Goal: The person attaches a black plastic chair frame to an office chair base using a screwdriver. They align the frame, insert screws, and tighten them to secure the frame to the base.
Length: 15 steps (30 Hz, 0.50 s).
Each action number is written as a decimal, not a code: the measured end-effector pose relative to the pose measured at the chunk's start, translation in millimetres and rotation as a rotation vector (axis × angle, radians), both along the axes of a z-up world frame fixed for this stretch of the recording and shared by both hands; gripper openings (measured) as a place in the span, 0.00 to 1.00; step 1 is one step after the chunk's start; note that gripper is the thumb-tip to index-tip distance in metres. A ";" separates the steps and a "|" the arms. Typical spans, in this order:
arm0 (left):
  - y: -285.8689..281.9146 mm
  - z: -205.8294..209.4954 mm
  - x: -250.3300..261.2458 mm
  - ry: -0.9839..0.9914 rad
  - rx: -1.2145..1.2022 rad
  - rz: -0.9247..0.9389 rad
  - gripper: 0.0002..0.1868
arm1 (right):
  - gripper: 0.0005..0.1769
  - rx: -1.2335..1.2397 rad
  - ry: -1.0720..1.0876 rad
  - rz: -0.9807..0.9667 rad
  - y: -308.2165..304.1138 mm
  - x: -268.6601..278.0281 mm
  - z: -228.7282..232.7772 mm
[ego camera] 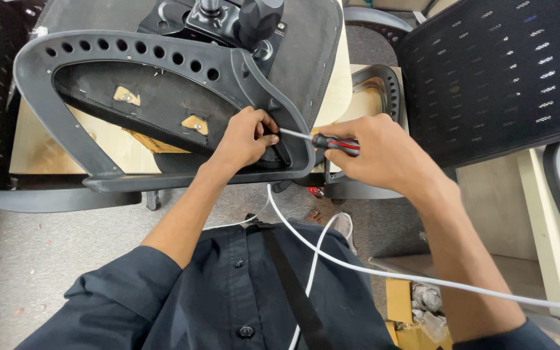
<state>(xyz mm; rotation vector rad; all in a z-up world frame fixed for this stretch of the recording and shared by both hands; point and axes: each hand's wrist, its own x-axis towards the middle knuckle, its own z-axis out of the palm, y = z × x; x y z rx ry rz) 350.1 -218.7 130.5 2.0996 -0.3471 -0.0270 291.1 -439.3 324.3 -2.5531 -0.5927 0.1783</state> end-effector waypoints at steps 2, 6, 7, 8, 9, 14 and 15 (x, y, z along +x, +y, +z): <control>-0.5 0.7 -0.3 0.048 0.010 0.013 0.09 | 0.20 -0.205 0.209 -0.094 1.9 -1.6 15.5; -1.4 2.7 -0.7 0.056 0.018 0.018 0.09 | 0.23 -0.237 0.283 -0.098 8.1 -6.2 31.0; -1.1 3.2 -0.5 0.062 0.023 0.016 0.09 | 0.22 -0.269 0.304 -0.118 9.6 -6.1 32.1; -0.6 3.6 0.0 0.067 0.027 0.014 0.10 | 0.21 -0.302 0.324 -0.138 11.2 -5.5 32.2; -0.5 3.8 0.3 0.073 0.031 0.012 0.10 | 0.21 -0.335 0.343 -0.158 12.2 -4.9 31.6; -0.5 2.9 0.4 0.057 0.012 0.012 0.09 | 0.20 -0.259 0.296 -0.072 14.0 -0.2 19.0; -0.6 2.7 0.4 0.061 0.014 0.010 0.09 | 0.21 -0.237 0.254 -0.043 13.1 0.3 16.0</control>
